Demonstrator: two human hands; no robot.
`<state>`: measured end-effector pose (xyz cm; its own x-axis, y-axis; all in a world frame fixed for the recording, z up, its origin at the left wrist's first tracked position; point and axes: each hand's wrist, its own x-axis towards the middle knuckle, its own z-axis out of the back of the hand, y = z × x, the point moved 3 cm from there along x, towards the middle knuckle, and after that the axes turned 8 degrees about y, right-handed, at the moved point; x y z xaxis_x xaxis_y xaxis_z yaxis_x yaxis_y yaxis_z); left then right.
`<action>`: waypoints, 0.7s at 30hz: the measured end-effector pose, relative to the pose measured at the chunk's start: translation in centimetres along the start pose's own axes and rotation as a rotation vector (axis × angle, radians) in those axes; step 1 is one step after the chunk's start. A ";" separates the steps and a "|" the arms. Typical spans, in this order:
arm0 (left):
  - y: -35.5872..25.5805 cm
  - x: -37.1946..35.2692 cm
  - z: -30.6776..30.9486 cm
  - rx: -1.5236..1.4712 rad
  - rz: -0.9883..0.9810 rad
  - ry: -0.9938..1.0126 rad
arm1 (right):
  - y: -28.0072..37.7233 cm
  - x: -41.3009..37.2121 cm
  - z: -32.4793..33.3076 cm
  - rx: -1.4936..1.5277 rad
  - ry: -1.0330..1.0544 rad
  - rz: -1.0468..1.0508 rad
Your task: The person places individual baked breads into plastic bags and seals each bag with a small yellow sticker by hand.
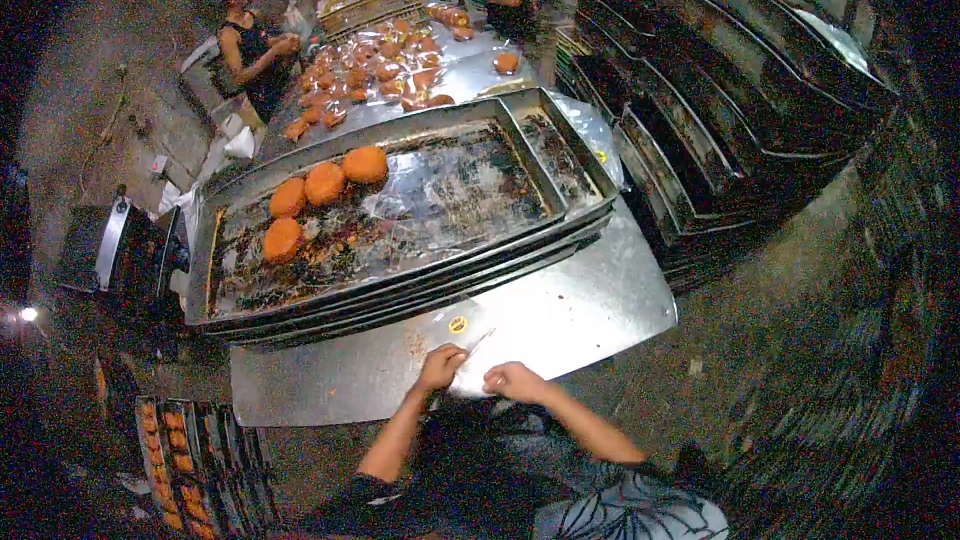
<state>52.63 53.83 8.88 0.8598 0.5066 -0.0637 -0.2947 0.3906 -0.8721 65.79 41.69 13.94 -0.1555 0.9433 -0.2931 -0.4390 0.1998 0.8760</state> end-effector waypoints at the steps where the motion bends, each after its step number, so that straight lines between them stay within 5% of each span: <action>1: -0.4 -0.1 0.4 -0.073 0.051 0.021 | -1.5 0.5 -1.0 0.049 -0.030 0.048; 5: -7.2 0.1 1.1 -0.389 0.181 0.197 | 0.3 1.4 -0.3 0.465 -0.069 0.036; 8: -4.6 -0.4 -0.3 -0.485 0.292 0.107 | 0.5 -1.1 -0.8 -0.181 -0.317 -0.182; 11: -5.0 0.2 -1.2 -0.641 0.110 0.139 | 1.7 -0.8 -1.8 0.112 -0.537 -0.242; 12: -6.8 0.4 0.1 -0.445 0.115 0.022 | 2.0 -0.7 -1.5 0.085 -0.520 -0.247; 13: -8.3 0.3 1.3 -0.639 0.110 -0.034 | 2.5 0.1 -1.0 0.105 -0.460 -0.180; 14: -8.6 0.4 2.8 -0.365 -0.043 -0.192 | 3.0 1.4 -0.7 0.134 -0.398 -0.114; 16: -11.4 -0.9 5.5 -0.081 -0.281 -0.364 | 2.6 5.4 -0.2 1.028 0.000 0.257; 17: -13.1 -2.1 6.5 -0.105 -0.335 -0.287 | 2.7 7.4 1.2 1.867 0.393 0.555; 19: -13.5 -3.0 8.6 -0.048 -0.226 -0.577 | 15.2 8.2 3.9 1.444 -0.351 0.403; 21: -13.9 -3.3 13.9 -0.820 -0.326 -0.948 | 22.8 9.9 2.6 1.625 0.010 0.775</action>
<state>48.10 57.45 27.99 0.1144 0.9534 0.2793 0.5010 0.1875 -0.8449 56.52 56.25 31.95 0.1107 0.9386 0.3266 0.9445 -0.2016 0.2592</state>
